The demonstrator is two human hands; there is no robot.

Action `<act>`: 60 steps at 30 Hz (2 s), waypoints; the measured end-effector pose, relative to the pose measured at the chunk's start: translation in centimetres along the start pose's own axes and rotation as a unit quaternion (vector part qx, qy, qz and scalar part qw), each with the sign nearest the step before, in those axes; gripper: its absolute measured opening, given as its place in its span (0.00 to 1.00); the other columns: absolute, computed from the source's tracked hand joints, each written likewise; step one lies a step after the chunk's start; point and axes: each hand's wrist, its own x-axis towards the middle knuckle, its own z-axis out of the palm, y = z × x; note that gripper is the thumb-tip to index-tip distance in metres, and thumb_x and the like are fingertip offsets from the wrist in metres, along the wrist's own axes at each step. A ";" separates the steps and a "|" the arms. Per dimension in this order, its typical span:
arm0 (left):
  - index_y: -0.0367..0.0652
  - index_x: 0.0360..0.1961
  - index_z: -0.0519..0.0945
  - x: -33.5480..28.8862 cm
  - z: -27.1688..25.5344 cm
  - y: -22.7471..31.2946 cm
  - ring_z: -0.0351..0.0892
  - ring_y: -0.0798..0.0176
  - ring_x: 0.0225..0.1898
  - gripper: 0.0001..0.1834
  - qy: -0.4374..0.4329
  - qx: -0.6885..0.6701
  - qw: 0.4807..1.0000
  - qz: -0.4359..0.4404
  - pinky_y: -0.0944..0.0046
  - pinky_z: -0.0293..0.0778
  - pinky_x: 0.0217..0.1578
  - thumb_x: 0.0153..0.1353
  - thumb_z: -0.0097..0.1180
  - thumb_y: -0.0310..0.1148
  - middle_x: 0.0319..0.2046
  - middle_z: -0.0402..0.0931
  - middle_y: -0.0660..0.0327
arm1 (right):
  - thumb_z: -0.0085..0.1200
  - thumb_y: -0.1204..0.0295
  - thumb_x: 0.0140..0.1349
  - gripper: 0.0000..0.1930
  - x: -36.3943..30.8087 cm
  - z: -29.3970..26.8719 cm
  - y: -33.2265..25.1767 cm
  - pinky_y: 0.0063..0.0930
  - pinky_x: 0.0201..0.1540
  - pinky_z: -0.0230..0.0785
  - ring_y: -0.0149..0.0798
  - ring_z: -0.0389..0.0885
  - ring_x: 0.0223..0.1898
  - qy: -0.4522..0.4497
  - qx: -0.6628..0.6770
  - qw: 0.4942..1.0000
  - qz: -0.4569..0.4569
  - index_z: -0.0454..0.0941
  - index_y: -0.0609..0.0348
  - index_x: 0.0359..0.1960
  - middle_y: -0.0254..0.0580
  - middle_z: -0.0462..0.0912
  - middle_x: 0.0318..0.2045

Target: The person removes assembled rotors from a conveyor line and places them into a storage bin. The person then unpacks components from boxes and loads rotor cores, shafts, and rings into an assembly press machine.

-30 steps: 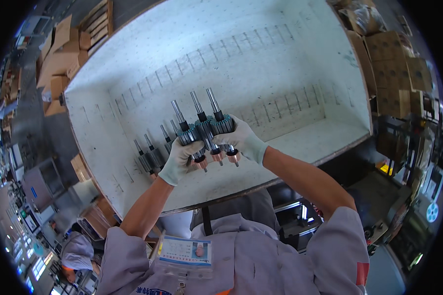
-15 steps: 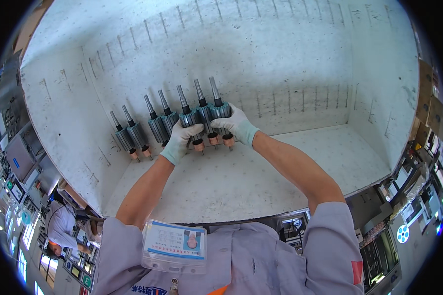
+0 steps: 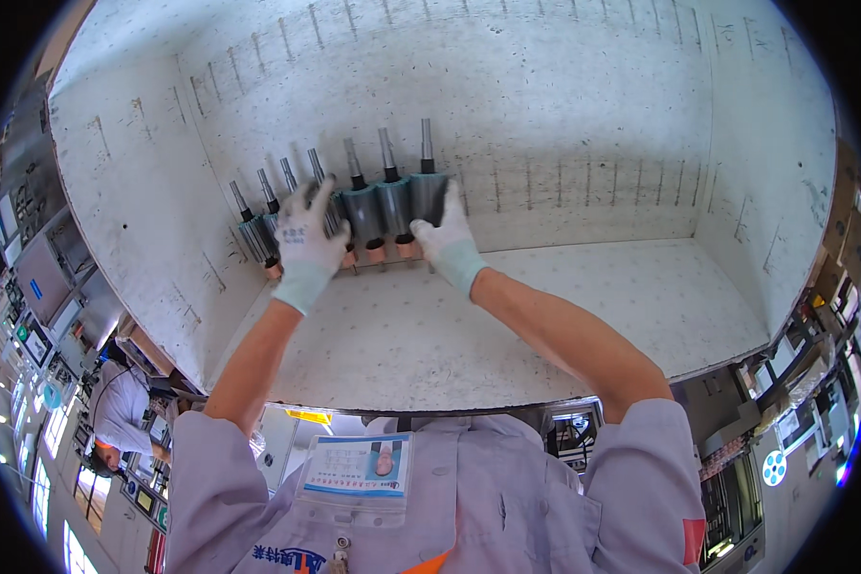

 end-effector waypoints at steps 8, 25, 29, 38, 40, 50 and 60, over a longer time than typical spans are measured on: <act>0.54 0.66 0.71 0.8 0.5 -5.8 0.65 0.40 0.65 0.33 -0.040 0.140 0.988 0.056 0.43 0.56 0.68 0.56 0.59 0.37 0.58 0.70 0.43 | 0.51 0.76 0.61 0.36 -2.9 2.1 0.8 0.40 0.70 0.58 0.62 0.59 0.70 -0.094 -0.281 0.944 -0.144 0.54 0.60 0.73 0.65 0.47 0.74; 0.59 0.67 0.70 0.1 -0.4 -9.3 0.66 0.44 0.64 0.34 0.033 0.065 0.996 0.060 0.45 0.62 0.65 0.56 0.59 0.34 0.62 0.69 0.52 | 0.54 0.61 0.60 0.37 1.2 0.7 -0.1 0.44 0.64 0.66 0.59 0.74 0.60 -0.095 -0.358 0.928 -0.043 0.59 0.59 0.71 0.62 0.71 0.61; 0.60 0.66 0.70 0.4 0.1 -7.0 0.63 0.43 0.66 0.35 0.009 0.090 0.990 0.107 0.44 0.61 0.66 0.55 0.56 0.30 0.61 0.70 0.53 | 0.51 0.65 0.64 0.31 0.3 2.4 -5.6 0.44 0.62 0.69 0.57 0.73 0.62 -0.056 -0.436 0.893 -0.093 0.63 0.44 0.70 0.59 0.68 0.63; 0.49 0.64 0.72 1.4 -1.6 -10.8 0.72 0.42 0.59 0.31 0.086 0.011 0.995 0.048 0.47 0.67 0.62 0.56 0.55 0.28 0.57 0.75 0.48 | 0.48 0.70 0.63 0.28 3.3 3.1 -6.4 0.45 0.67 0.65 0.61 0.65 0.68 -0.124 -0.565 0.800 -0.157 0.70 0.36 0.67 0.63 0.58 0.71; 0.45 0.65 0.70 0.6 -2.9 -11.4 0.74 0.40 0.57 0.31 0.125 -0.070 0.985 -0.093 0.49 0.70 0.59 0.57 0.54 0.29 0.57 0.75 0.45 | 0.50 0.68 0.63 0.28 3.3 1.6 -6.4 0.42 0.67 0.64 0.60 0.67 0.67 -0.162 -0.517 0.825 -0.162 0.69 0.38 0.67 0.65 0.59 0.70; 0.33 0.59 0.76 -2.3 -6.7 -1.2 0.78 0.56 0.58 0.21 0.182 -0.308 0.931 -0.078 0.59 0.70 0.61 0.65 0.53 0.26 0.56 0.79 0.49 | 0.54 0.75 0.65 0.21 -12.0 -18.3 -10.3 0.28 0.51 0.74 0.41 0.83 0.47 -0.044 -0.086 0.971 -0.220 0.74 0.62 0.61 0.47 0.83 0.46; 0.36 0.71 0.61 -12.1 -2.0 48.5 0.78 0.56 0.48 0.29 0.054 -0.420 0.882 0.205 0.59 0.76 0.51 0.72 0.50 0.35 0.57 0.73 0.46 | 0.54 0.70 0.67 0.19 -40.1 -51.0 5.9 0.33 0.60 0.71 0.47 0.81 0.56 0.299 0.117 0.899 -0.296 0.76 0.64 0.58 0.55 0.81 0.54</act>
